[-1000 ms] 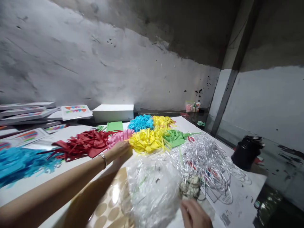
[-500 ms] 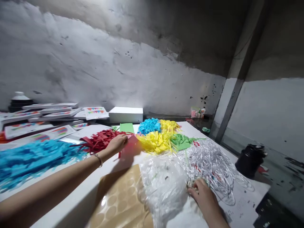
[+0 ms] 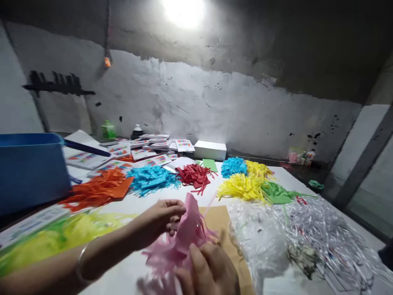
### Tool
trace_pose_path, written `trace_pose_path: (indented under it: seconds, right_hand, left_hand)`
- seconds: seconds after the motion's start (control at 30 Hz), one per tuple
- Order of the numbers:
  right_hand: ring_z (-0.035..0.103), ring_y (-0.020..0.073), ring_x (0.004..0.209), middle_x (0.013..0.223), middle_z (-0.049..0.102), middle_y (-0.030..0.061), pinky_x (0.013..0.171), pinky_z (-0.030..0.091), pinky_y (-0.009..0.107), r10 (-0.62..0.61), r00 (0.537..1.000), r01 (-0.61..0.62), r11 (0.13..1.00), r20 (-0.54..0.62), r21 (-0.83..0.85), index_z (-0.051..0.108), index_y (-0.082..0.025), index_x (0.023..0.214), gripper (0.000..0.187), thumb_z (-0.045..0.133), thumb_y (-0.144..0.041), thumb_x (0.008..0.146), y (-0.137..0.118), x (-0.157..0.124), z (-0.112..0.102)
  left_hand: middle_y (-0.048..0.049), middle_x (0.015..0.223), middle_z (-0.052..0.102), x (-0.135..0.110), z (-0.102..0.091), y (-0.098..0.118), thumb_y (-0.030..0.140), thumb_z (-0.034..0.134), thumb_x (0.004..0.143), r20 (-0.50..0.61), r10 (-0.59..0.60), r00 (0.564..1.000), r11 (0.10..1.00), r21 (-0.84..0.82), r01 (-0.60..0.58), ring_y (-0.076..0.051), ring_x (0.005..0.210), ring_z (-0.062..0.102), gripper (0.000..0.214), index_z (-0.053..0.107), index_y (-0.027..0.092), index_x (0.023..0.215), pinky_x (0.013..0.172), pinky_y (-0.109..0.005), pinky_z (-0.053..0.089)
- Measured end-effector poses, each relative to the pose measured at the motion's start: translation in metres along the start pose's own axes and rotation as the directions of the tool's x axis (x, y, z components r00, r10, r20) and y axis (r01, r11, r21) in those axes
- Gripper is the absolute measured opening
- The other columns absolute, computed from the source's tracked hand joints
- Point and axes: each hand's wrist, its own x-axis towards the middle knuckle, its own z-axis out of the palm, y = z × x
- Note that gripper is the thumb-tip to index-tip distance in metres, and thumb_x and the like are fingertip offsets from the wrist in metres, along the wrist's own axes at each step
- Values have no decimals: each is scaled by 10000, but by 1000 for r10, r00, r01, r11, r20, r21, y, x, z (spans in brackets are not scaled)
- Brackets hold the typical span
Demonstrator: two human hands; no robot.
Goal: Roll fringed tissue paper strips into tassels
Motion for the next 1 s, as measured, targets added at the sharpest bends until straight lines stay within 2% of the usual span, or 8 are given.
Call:
trace_pose_path:
  seconds: [0.17, 0.3, 0.5, 0.6, 0.67, 0.77, 0.87, 1.0]
  right_hand:
    - [666, 208, 808, 873, 705, 60, 725, 519, 320, 38, 999, -42, 990, 30, 135, 657, -270, 1256, 432, 576, -59, 888, -40, -13, 26]
    - [626, 164, 711, 783, 668, 19, 654, 466, 256, 291, 936, -347, 864, 200, 365, 729, -261, 922, 144, 602, -192, 926, -47, -29, 24]
    - [506, 122, 620, 623, 572, -24, 608, 380, 233, 539, 499, -860, 214, 678, 463, 610, -183, 629, 366, 823, -454, 751, -52, -25, 24]
    - [448, 98, 585, 615, 536, -42, 576, 339, 223, 478, 388, -881, -57, 788, 469, 555, -179, 627, 455, 872, -503, 663, -53, -23, 26]
    - [435, 96, 589, 619, 510, -50, 576, 334, 221, 483, 437, -870, 12, 759, 493, 536, -183, 624, 472, 861, -521, 670, -51, -24, 22]
    - [512, 125, 668, 696, 541, -27, 629, 388, 231, 476, 664, -745, 485, 576, 458, 563, -199, 696, 321, 714, -425, 865, -48, -25, 12]
    - [581, 143, 730, 815, 612, 8, 680, 452, 241, 278, 911, -350, 912, 305, 214, 603, -212, 941, 63, 551, -182, 959, -48, -29, 4]
    - [627, 173, 837, 998, 652, 79, 736, 525, 279, 13, 981, -19, 999, 191, 29, 613, -202, 1116, 262, 517, -62, 916, -57, -38, 5]
  left_hand:
    - [33, 561, 554, -49, -8, -44, 482, 804, 633, -32, -120, 992, 950, -294, 105, -63, 468, 481, 425, 535, 168, 732, 478, -177, 412]
    - [5, 660, 593, -80, -15, -71, 557, 765, 752, -57, -58, 997, 957, -287, 40, -90, 536, 533, 448, 566, 156, 770, 517, -201, 434]
    - [-38, 868, 619, -111, -2, -102, 385, 753, 808, -7, 400, 916, 899, 200, -391, -180, 793, 572, 268, 631, 171, 915, 704, -274, 472]
    - [-37, 804, 623, -113, -2, -106, 320, 626, 893, 1, 424, 906, 857, 323, -402, -177, 747, 556, 151, 637, 169, 890, 687, -275, 450]
    - [-50, 797, 648, -111, -6, -104, 340, 570, 926, 21, 402, 916, 860, 335, -385, -188, 751, 576, 199, 655, 165, 883, 691, -280, 452]
    - [-79, 859, 701, -108, -11, -99, 391, 530, 957, 62, 371, 927, 870, 325, -370, -207, 791, 620, 280, 690, 163, 928, 712, -287, 464]
    - [-68, 847, 710, -108, -9, -98, 424, 558, 950, 59, 347, 936, 887, 304, -348, -196, 761, 620, 290, 680, 171, 1022, 675, -268, 457]
    - [-28, 775, 687, -109, -2, -101, 458, 572, 949, 30, 293, 956, 930, 222, -293, -167, 680, 580, 304, 622, 194, 1092, 611, -239, 427]
